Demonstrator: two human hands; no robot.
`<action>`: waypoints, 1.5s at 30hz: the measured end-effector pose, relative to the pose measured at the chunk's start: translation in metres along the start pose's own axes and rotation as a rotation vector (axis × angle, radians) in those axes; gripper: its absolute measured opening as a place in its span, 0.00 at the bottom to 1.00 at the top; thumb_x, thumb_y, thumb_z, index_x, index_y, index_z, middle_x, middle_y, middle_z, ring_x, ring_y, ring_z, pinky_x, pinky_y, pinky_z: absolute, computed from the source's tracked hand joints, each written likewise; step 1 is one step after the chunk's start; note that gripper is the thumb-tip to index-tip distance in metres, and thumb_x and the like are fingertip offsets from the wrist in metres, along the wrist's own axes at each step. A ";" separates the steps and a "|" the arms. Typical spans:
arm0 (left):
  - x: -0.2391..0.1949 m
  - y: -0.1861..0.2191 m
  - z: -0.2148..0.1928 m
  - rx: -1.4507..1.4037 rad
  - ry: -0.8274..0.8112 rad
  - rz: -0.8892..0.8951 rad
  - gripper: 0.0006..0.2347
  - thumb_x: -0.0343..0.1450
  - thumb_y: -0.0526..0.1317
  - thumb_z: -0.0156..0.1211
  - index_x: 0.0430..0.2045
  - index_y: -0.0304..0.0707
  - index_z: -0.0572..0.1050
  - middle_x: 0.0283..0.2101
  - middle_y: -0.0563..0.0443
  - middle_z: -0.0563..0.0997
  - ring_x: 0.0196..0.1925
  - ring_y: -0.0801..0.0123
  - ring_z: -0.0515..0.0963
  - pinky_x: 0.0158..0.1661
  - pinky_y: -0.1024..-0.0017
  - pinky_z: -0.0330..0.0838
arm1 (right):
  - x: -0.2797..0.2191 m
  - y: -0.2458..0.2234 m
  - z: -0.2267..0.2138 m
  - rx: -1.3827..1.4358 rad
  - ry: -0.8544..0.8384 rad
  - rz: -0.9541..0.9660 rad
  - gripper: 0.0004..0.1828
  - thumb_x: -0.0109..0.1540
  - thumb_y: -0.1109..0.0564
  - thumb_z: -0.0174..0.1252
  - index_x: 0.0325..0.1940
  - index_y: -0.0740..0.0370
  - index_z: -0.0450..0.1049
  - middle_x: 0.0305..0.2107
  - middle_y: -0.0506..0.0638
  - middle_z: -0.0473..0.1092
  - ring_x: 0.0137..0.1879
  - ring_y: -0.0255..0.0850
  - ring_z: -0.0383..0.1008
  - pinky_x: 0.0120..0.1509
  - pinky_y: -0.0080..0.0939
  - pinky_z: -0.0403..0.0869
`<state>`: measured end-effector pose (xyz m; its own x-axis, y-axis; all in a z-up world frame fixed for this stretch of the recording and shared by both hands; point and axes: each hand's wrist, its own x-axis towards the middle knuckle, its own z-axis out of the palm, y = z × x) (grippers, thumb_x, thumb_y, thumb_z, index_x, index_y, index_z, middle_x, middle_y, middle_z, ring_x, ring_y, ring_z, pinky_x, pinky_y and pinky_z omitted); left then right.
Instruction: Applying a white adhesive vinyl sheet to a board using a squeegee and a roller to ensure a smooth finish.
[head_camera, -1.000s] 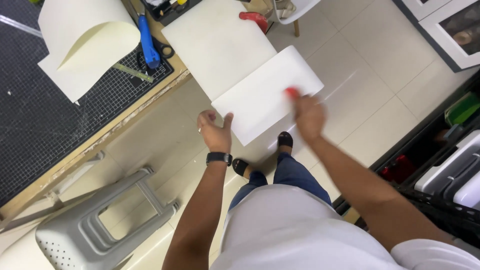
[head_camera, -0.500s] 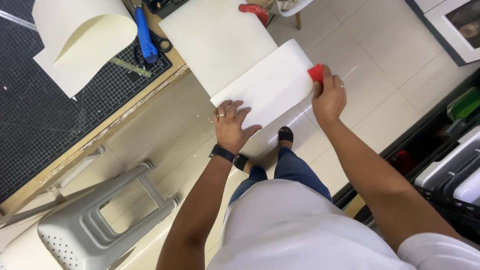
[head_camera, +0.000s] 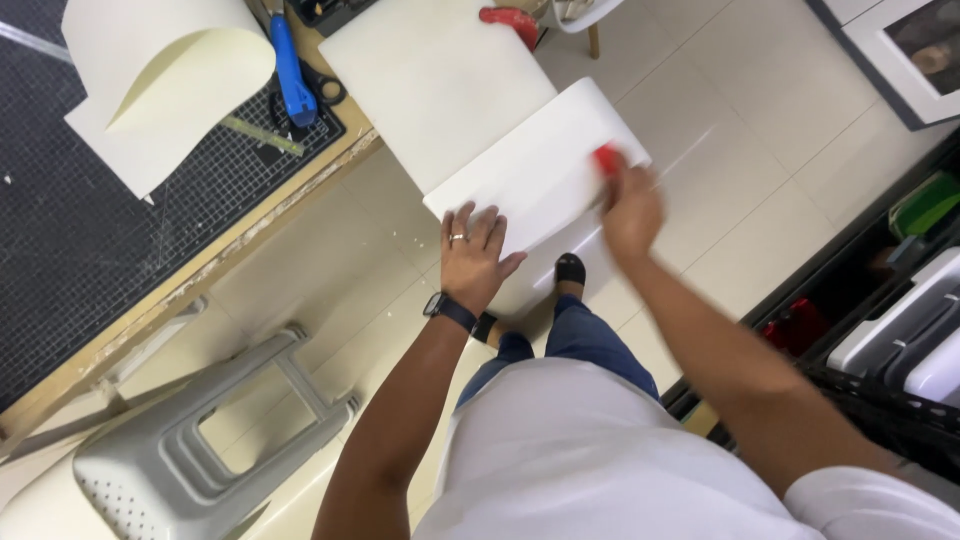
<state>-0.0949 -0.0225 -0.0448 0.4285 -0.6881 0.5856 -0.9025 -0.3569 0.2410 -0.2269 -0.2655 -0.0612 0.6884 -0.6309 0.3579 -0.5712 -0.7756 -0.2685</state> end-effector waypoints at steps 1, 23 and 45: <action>0.002 -0.001 0.003 0.001 0.009 0.001 0.24 0.61 0.54 0.75 0.44 0.37 0.81 0.52 0.44 0.79 0.61 0.43 0.73 0.62 0.41 0.64 | -0.021 -0.034 -0.004 -0.002 0.007 -0.005 0.18 0.69 0.57 0.52 0.64 0.51 0.72 0.33 0.56 0.67 0.40 0.60 0.70 0.44 0.60 0.71; -0.036 0.028 -0.016 -0.199 0.118 -0.615 0.47 0.54 0.52 0.84 0.69 0.41 0.62 0.65 0.40 0.61 0.63 0.46 0.65 0.62 0.53 0.66 | -0.011 0.000 0.006 -0.068 0.014 -0.112 0.21 0.67 0.57 0.55 0.65 0.50 0.73 0.34 0.53 0.68 0.40 0.56 0.71 0.43 0.56 0.71; -0.039 0.037 -0.015 -0.657 0.010 -0.978 0.52 0.59 0.35 0.81 0.74 0.38 0.44 0.57 0.42 0.61 0.55 0.58 0.68 0.50 0.69 0.79 | 0.011 0.033 0.001 -0.143 0.129 -0.136 0.23 0.65 0.56 0.57 0.66 0.53 0.73 0.32 0.52 0.66 0.35 0.54 0.70 0.37 0.55 0.71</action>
<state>-0.1456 0.0009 -0.0467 0.9530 -0.2962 -0.0643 -0.0402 -0.3337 0.9418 -0.2378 -0.2975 -0.0667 0.7060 -0.5055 0.4960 -0.5407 -0.8371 -0.0836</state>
